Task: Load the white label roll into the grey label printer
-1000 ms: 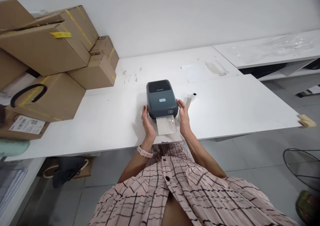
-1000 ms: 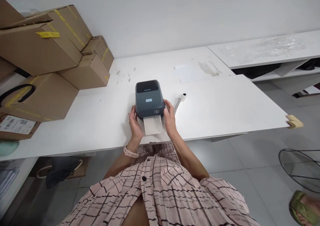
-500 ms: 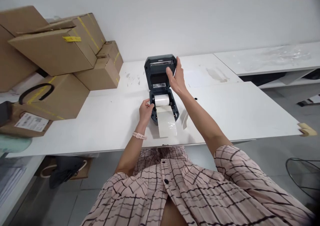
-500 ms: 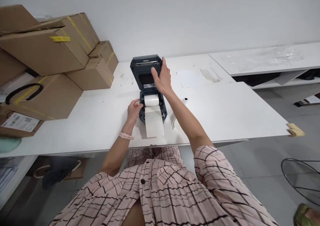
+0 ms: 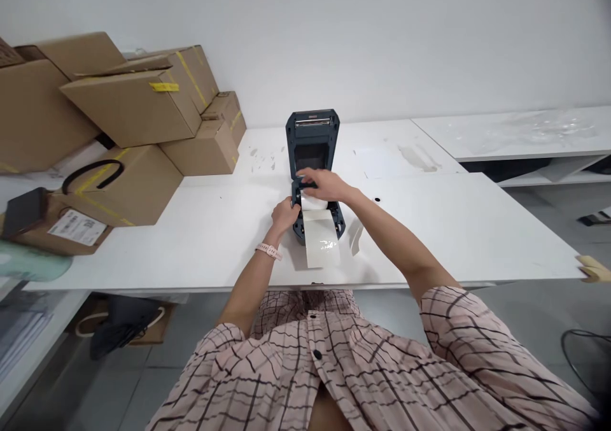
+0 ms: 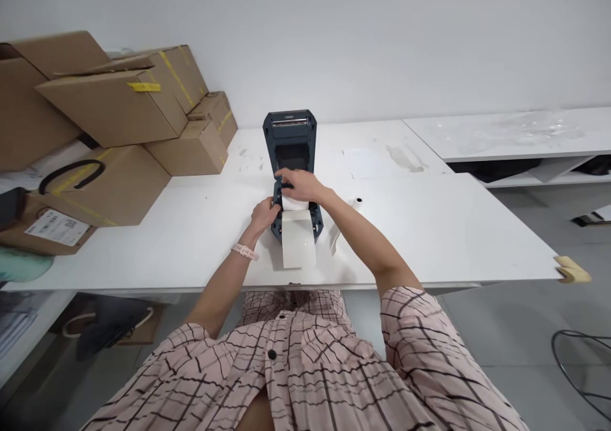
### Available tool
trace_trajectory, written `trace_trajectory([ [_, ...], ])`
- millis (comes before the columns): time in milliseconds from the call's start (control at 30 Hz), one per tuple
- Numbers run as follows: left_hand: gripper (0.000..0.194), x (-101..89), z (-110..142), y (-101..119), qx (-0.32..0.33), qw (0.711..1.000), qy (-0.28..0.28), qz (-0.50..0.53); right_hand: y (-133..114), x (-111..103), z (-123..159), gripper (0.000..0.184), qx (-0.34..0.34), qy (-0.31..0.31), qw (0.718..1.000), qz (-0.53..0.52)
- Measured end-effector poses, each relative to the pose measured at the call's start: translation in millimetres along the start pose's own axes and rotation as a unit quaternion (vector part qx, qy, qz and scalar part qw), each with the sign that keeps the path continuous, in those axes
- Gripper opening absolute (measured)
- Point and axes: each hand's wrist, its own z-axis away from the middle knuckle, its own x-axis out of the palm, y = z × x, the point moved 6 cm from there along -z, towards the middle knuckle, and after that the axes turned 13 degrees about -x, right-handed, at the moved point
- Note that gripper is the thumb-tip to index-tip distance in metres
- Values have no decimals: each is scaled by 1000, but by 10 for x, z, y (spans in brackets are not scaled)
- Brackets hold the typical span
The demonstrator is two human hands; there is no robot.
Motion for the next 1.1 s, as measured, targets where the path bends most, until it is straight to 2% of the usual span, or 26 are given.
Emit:
trace_trajectory([
  [33,34,1,8,14,4,1000,5,-21,26,152,13,72,19,-60,998,-8],
  [100,34,6,20,30,7,999,8,-45,129,379,13,89,68,-134,989,-6],
  [200,35,12,27,20,7,999,10,-34,256,546,-51,110,111,-168,979,8],
  [300,35,23,26,-14,7,1000,8,0,269,518,-76,116,94,-168,981,-11],
  [400,37,46,20,-49,11,1000,-3,28,171,242,48,113,27,-126,984,-120],
  [467,38,59,17,-65,16,999,-8,46,87,-94,220,107,-29,-64,978,-195],
  [533,41,65,16,-76,19,998,-7,68,65,-450,439,104,-55,-5,972,-227],
  [633,44,74,24,-89,15,996,-9,90,232,-809,734,104,-18,56,974,-218],
  [700,44,75,37,-91,8,995,-10,103,473,-889,855,101,21,100,974,-204],
  [800,40,63,64,-83,5,992,-8,124,937,-746,928,93,88,151,964,-200],
  [900,39,56,81,-77,3,990,-12,139,1322,-397,926,91,153,162,949,-222],
  [1000,42,57,75,-83,0,989,-11,146,1510,-81,921,93,207,158,936,-236],
  [1100,45,77,49,-99,2,988,-14,156,1549,22,971,97,220,148,932,-247],
])
